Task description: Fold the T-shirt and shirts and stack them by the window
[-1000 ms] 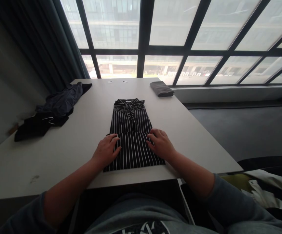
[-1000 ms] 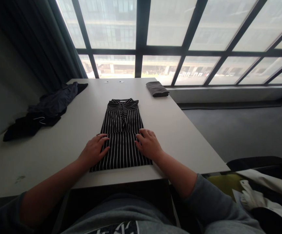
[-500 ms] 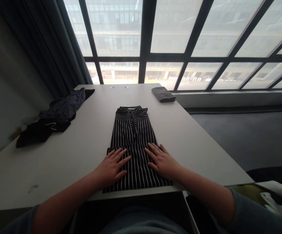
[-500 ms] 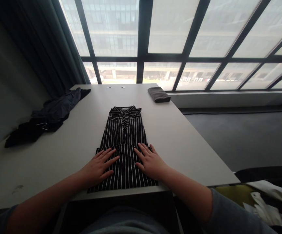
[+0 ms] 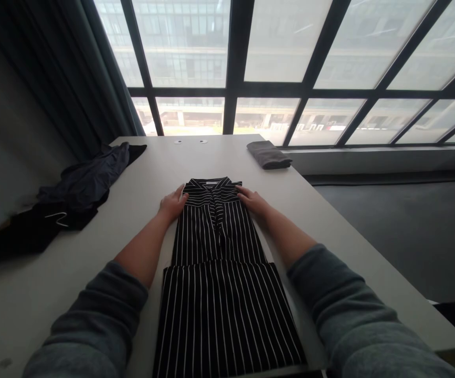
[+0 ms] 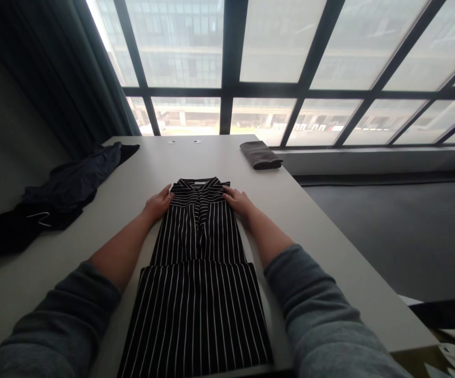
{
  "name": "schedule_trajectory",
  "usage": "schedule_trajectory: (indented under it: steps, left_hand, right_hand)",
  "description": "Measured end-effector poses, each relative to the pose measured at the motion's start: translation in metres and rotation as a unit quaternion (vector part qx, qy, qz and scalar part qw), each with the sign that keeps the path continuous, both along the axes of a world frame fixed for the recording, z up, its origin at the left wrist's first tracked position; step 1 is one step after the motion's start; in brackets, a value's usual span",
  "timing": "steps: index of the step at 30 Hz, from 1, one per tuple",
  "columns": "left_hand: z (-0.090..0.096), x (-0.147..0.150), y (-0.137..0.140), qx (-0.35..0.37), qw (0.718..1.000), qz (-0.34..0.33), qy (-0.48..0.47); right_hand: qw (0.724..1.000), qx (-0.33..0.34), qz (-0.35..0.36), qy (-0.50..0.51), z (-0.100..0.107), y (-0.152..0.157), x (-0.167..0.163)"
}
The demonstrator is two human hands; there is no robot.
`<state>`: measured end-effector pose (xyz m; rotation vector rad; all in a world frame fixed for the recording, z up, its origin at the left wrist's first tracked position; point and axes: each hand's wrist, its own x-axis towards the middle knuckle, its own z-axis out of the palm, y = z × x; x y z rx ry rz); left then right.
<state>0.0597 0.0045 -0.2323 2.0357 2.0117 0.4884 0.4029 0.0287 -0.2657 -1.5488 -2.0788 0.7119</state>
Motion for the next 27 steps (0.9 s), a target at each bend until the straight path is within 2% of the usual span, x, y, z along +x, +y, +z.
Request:
schedule_trajectory:
  steps: [3,6,10,13,16,19,23,27]
  left_hand:
    - [-0.007,0.002,0.037,-0.007,1.000,0.011,-0.022]
    - [-0.014,0.004,0.063,0.004,0.998,0.020,-0.062]
    - [-0.020,0.007,0.083,0.042,0.985,0.013,-0.169]
    - [-0.018,0.005,0.089,0.051,0.952,-0.023,-0.302]
    - [-0.007,0.002,0.084,0.055,0.908,-0.047,-0.413]
    - [0.014,0.000,0.068,0.057,0.880,-0.085,-0.464]
    - [0.045,-0.001,0.035,0.061,0.873,-0.143,-0.462]
    - [0.062,-0.005,-0.009,0.063,0.888,-0.180,-0.417]
  right_hand:
    - [0.998,0.009,0.001,0.070,-0.010,0.043,-0.004]
    - [0.989,0.018,0.004,0.149,-0.019,0.066,-0.005]
    - [0.954,0.008,-0.007,0.300,-0.019,0.069,-0.006]
    - [0.914,-0.020,-0.025,0.404,-0.010,0.060,-0.008]
    - [0.888,-0.016,-0.021,0.459,0.004,0.051,-0.010]
    - [0.876,0.008,-0.002,0.482,0.020,0.041,-0.012]
    - [0.866,0.063,0.004,0.496,0.044,0.015,-0.010]
    - [0.875,0.080,0.029,0.477,0.060,-0.031,0.000]
